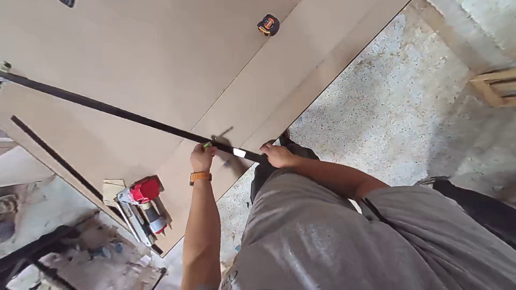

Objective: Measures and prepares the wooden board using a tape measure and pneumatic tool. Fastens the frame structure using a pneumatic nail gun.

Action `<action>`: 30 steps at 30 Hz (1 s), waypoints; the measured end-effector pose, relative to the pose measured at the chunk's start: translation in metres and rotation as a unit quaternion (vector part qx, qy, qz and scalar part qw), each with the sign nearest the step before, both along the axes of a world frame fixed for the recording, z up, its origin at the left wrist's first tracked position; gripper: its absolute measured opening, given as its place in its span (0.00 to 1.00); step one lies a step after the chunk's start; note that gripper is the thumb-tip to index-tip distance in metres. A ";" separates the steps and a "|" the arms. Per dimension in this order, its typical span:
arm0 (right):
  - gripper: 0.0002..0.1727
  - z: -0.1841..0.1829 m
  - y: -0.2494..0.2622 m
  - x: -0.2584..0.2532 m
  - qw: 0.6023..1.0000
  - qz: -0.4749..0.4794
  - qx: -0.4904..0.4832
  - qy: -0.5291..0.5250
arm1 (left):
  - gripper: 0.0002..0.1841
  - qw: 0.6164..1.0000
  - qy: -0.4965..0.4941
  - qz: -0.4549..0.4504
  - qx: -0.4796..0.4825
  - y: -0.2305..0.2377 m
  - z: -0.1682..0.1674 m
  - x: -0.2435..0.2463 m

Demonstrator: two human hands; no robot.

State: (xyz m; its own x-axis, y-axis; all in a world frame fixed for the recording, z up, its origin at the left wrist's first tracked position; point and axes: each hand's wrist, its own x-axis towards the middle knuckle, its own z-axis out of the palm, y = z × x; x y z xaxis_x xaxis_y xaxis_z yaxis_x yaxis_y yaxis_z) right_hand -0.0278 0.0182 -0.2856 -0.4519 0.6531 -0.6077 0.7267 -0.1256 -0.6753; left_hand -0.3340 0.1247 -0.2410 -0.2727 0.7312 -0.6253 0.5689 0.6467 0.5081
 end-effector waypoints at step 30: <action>0.21 0.001 0.006 0.091 0.957 -0.193 0.068 -0.206 | 0.35 0.963 0.263 0.050 -0.008 -0.129 0.018 -0.338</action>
State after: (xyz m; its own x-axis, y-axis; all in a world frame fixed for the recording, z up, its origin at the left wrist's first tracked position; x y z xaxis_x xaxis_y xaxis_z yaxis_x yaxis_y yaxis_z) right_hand 0.0635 0.0242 -0.2847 0.0987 0.8092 -0.5792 0.8525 -0.3690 -0.3703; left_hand -0.6720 -0.0040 -0.2226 -0.6242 0.6761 -0.3916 0.6793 0.7172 0.1555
